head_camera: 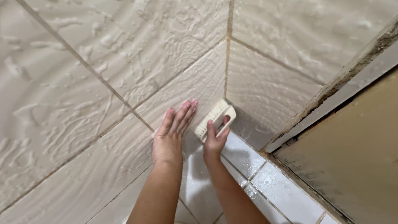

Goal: Scrubbing bathroom wall tiles using a brush and soapy water.

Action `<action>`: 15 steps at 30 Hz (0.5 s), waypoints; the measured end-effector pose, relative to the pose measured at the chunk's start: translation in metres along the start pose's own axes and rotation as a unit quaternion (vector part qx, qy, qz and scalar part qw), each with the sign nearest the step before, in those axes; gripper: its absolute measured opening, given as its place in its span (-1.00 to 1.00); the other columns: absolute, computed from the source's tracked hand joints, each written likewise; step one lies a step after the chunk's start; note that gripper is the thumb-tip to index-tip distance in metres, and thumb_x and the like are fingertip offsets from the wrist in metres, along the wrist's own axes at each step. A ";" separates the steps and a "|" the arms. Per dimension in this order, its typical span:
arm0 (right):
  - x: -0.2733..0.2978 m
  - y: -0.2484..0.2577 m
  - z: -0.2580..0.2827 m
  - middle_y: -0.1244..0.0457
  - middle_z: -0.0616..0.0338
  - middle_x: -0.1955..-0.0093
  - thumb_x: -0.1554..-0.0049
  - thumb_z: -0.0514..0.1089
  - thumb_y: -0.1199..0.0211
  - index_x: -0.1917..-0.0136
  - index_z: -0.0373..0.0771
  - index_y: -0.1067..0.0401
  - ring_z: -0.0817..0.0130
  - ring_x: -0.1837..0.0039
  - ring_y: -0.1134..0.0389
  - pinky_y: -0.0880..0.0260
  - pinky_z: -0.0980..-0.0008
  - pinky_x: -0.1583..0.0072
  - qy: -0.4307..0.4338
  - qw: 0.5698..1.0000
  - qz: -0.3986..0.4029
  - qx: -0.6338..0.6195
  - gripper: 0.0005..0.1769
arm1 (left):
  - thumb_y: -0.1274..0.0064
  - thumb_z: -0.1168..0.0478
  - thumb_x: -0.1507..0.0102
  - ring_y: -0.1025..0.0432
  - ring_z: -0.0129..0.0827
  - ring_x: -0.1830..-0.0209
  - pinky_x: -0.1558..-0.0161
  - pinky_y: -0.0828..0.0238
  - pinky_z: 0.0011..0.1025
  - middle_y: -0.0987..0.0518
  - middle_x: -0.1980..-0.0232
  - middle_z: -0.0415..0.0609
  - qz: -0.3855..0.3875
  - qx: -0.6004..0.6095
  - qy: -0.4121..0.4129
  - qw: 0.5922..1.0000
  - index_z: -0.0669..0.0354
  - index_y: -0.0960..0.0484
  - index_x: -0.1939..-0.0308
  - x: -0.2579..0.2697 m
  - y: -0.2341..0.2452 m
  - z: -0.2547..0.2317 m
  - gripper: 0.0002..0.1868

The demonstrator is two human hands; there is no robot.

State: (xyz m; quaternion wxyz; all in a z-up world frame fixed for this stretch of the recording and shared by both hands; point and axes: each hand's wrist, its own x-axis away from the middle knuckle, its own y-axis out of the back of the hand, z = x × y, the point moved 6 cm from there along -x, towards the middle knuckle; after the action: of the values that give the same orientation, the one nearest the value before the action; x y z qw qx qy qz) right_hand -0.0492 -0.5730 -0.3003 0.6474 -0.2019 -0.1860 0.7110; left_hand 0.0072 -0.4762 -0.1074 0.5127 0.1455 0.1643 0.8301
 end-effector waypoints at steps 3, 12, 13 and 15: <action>-0.003 0.013 -0.017 -0.12 -0.04 -0.47 -0.18 -0.14 -0.33 -0.60 -0.28 0.06 0.21 -0.26 -0.33 -0.45 0.34 -0.13 -0.059 0.997 -0.031 0.029 -0.12 | 0.19 -0.05 -0.28 0.80 -0.14 -0.57 -0.27 0.93 0.20 0.70 -0.64 -0.14 0.004 -0.013 -0.001 1.000 0.03 0.61 -0.60 -0.001 0.001 0.002 0.06; 0.008 0.049 -0.049 -0.32 -0.07 -0.15 -0.12 0.12 -0.27 -0.52 -0.01 0.04 0.08 0.14 -0.38 -0.31 0.21 0.35 -0.393 0.912 -0.076 0.090 -0.18 | 0.29 -0.03 -0.35 0.79 -0.23 -0.60 -0.40 0.88 -0.02 0.73 -0.64 -0.14 0.070 0.000 -0.086 0.994 0.12 0.62 -0.59 0.038 -0.017 0.002 -0.01; 0.010 0.050 -0.052 -0.33 -0.07 -0.13 -0.14 0.14 -0.26 -0.50 -0.02 0.05 0.10 0.15 -0.39 -0.35 0.22 0.36 -0.409 0.907 -0.071 0.069 -0.20 | 0.31 -0.02 -0.36 0.78 -0.24 -0.61 -0.42 0.86 -0.06 0.72 -0.64 -0.14 0.079 0.007 -0.100 0.992 0.13 0.62 -0.59 0.047 -0.023 -0.003 -0.03; 0.034 0.051 -0.109 -0.35 -0.05 -0.10 -0.16 0.22 -0.23 -0.50 -0.15 -0.06 0.14 0.17 -0.43 -0.45 0.28 0.36 -0.444 0.893 -0.068 -0.032 -0.20 | 0.31 -0.02 -0.36 0.77 -0.26 -0.61 -0.42 0.84 -0.11 0.71 -0.65 -0.15 0.087 0.018 -0.103 0.991 0.13 0.61 -0.60 0.064 -0.035 -0.009 -0.04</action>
State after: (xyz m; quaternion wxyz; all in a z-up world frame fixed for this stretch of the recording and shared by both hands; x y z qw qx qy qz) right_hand -0.0379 -0.5441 -0.4213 0.5373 0.1275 -0.4906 0.6741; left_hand 0.0045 -0.4053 -0.1255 0.4503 0.2530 0.1122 0.8489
